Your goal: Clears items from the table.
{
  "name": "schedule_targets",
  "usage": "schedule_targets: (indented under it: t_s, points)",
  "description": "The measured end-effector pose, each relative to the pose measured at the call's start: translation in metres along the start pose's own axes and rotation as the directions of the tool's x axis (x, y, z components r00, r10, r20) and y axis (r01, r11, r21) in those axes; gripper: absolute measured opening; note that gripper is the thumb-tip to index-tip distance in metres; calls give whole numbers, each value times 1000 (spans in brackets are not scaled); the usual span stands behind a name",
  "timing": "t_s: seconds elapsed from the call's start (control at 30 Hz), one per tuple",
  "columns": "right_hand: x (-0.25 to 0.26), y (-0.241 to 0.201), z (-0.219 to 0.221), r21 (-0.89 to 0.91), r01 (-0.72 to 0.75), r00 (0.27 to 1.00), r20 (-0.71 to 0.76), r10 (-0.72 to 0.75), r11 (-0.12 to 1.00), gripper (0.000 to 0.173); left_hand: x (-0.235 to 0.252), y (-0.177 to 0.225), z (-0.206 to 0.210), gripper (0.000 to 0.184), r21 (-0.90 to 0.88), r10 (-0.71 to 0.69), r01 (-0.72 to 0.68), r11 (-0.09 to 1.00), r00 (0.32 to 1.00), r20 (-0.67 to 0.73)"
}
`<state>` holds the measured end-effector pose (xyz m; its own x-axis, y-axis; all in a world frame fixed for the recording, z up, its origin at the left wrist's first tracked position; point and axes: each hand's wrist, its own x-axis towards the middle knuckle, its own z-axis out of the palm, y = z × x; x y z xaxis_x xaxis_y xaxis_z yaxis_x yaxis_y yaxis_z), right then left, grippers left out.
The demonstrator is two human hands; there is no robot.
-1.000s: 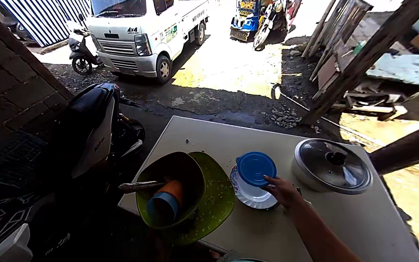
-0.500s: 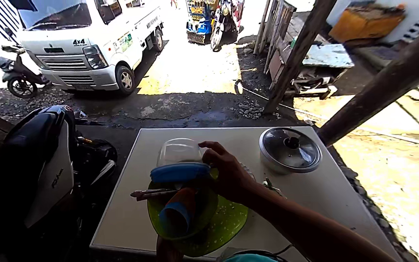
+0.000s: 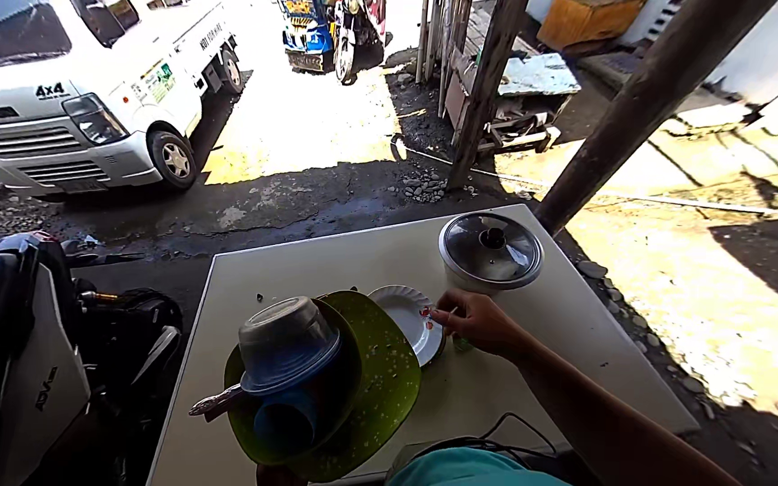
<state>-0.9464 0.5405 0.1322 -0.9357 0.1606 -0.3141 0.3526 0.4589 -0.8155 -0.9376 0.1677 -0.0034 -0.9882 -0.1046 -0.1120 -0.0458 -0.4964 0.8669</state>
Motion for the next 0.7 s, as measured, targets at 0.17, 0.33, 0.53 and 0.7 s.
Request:
schedule_targets:
  t_s: [0.17,0.33,0.53,0.7]
  points:
    - [21,121,62,127,-638,746,349,568,760,54,20,-5,-11,36,-61,-19,24,998,997,75]
    - [50,168,98,615,-624,738,259,623,483,73,28,-15,8,40,-15,-108,108,994,994,32]
    - [73,164,107,726,-509,777,156,610,463,77,36,-46,16,39,-46,-142,145,988,988,54]
    - [67,158,109,737,-538,771,232,594,410,74,35,-61,20,46,-96,-196,203,974,977,82]
